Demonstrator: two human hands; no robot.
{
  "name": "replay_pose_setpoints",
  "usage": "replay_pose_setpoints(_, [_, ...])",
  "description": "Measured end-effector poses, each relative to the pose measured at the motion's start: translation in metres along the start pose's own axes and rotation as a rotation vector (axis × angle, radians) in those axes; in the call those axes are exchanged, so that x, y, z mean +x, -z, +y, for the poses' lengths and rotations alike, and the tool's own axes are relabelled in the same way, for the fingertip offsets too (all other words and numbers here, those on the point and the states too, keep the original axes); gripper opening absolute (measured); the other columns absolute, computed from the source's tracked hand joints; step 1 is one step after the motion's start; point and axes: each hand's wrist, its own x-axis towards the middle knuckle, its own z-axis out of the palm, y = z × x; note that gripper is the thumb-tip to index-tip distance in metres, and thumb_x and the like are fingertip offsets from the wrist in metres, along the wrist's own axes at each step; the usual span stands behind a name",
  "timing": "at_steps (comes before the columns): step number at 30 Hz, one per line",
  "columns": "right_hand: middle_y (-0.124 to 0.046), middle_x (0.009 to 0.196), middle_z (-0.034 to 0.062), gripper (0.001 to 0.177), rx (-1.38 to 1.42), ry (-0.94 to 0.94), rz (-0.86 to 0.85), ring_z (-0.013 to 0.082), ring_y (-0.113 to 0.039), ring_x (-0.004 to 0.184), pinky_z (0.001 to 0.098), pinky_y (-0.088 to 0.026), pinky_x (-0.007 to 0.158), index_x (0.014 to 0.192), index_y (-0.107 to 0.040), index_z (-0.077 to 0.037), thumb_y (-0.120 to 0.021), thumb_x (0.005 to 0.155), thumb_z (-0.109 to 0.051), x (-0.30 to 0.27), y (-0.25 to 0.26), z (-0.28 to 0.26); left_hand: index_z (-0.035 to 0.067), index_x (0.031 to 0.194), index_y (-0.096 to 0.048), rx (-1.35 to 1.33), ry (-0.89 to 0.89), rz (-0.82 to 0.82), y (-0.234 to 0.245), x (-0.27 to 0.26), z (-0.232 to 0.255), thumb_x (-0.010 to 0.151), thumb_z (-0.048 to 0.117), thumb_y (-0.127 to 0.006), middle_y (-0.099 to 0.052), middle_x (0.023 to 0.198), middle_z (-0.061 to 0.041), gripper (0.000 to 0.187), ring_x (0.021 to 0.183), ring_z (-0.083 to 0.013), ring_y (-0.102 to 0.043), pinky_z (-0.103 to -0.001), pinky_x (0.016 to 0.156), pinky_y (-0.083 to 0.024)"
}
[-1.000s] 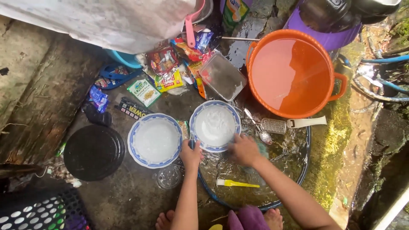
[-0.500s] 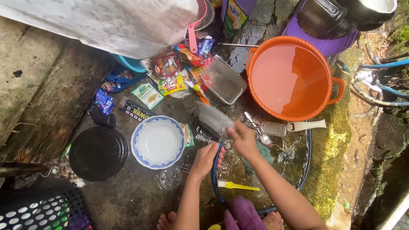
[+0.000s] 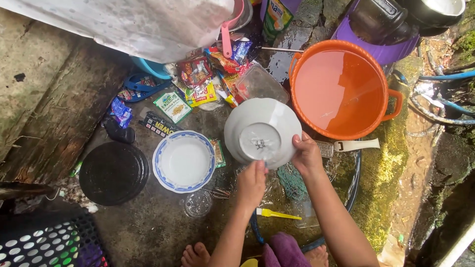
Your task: Washing various dishes including plates, bowls, and plastic containers using a sponge and water hose in an outdoor setting.
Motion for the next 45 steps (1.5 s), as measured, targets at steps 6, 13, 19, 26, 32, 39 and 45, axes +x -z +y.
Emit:
replay_pose_setpoints(6, [-0.074, 0.103, 0.0191, 0.040, 0.235, -0.083, 0.032, 0.0356, -0.076, 0.090, 0.0526, -0.059, 0.090, 0.123, -0.066, -0.002, -0.074, 0.086, -0.013, -0.032, -0.055, -0.036, 0.000, 0.076, -0.069, -0.416, 0.121, 0.001, 0.016, -0.014, 0.019, 0.111, 0.043, -0.040, -0.058, 0.054, -0.006, 0.062, 0.038, -0.0112, -0.054, -0.020, 0.033, -0.048])
replay_pose_setpoints(13, [-0.073, 0.101, 0.0180, 0.036, 0.316, -0.143, 0.146, 0.0355, -0.075, 0.090, 0.0527, -0.058, 0.093, 0.120, -0.067, -0.001, -0.074, 0.086, -0.012, -0.040, -0.061, -0.036, -0.005, 0.070, -0.065, -0.568, 0.160, 0.221, 0.025, -0.004, 0.001, 0.104, 0.034, -0.056, -0.058, 0.049, -0.014, 0.052, 0.032, -0.0151, -0.055, -0.024, 0.024, -0.047])
replay_pose_setpoints(19, [-0.074, 0.094, 0.0171, 0.032, 0.118, -0.068, 0.044, 0.0330, -0.075, 0.085, 0.0498, -0.060, 0.088, 0.114, -0.069, -0.002, -0.078, 0.084, -0.009, -0.034, -0.094, -0.009, 0.000, 0.071, -0.065, -0.578, 0.104, 0.132, 0.026, -0.004, -0.018, 0.108, 0.036, -0.050, -0.057, 0.049, -0.009, 0.054, 0.033, -0.0130, -0.055, -0.021, 0.027, -0.049])
replay_pose_setpoints(26, [-0.073, 0.094, 0.0155, 0.027, 0.018, -0.201, -0.057, 0.0294, -0.074, 0.085, 0.0470, -0.059, 0.087, 0.118, -0.066, -0.005, -0.070, 0.093, -0.011, -0.028, -0.134, 0.027, -0.002, 0.077, -0.067, -0.548, 0.090, 0.207, 0.034, -0.009, -0.025, 0.105, 0.029, -0.058, -0.062, 0.052, -0.017, 0.043, 0.037, -0.0192, -0.060, -0.028, 0.030, -0.055])
replay_pose_setpoints(32, [-0.067, 0.103, 0.0169, 0.031, 0.251, -0.323, 0.121, 0.0354, -0.069, 0.095, 0.0566, -0.052, 0.098, 0.124, -0.060, -0.003, -0.066, 0.095, -0.011, -0.046, -0.134, -0.003, 0.002, 0.113, -0.040, -0.803, 0.318, 0.370, 0.036, -0.015, -0.014, 0.096, 0.023, -0.071, -0.063, 0.080, -0.020, 0.042, 0.049, -0.0220, -0.067, -0.028, 0.038, -0.059])
replay_pose_setpoints(39, [-0.066, 0.118, 0.0163, 0.041, 0.113, -0.337, -0.019, 0.0320, -0.068, 0.109, 0.0532, -0.051, 0.103, 0.136, -0.057, -0.005, -0.056, 0.103, -0.029, -0.029, -0.048, 0.023, 0.003, 0.091, -0.056, -0.976, 0.252, -0.012, 0.024, 0.023, -0.092, 0.098, 0.013, -0.067, -0.057, 0.050, -0.015, 0.016, 0.038, -0.0198, -0.058, -0.025, 0.029, -0.045])
replay_pose_setpoints(45, [-0.031, 0.157, 0.0222, 0.059, -1.839, 0.280, 0.243, 0.0480, -0.031, 0.143, 0.0724, -0.025, 0.111, 0.152, -0.045, -0.028, -0.051, 0.101, -0.056, -0.089, 0.047, 0.106, 0.010, 0.094, -0.055, -0.981, 0.194, -0.012, 0.018, 0.038, -0.113, 0.102, 0.016, -0.061, -0.057, 0.050, -0.010, 0.012, 0.037, -0.0160, -0.057, -0.022, 0.032, -0.044])
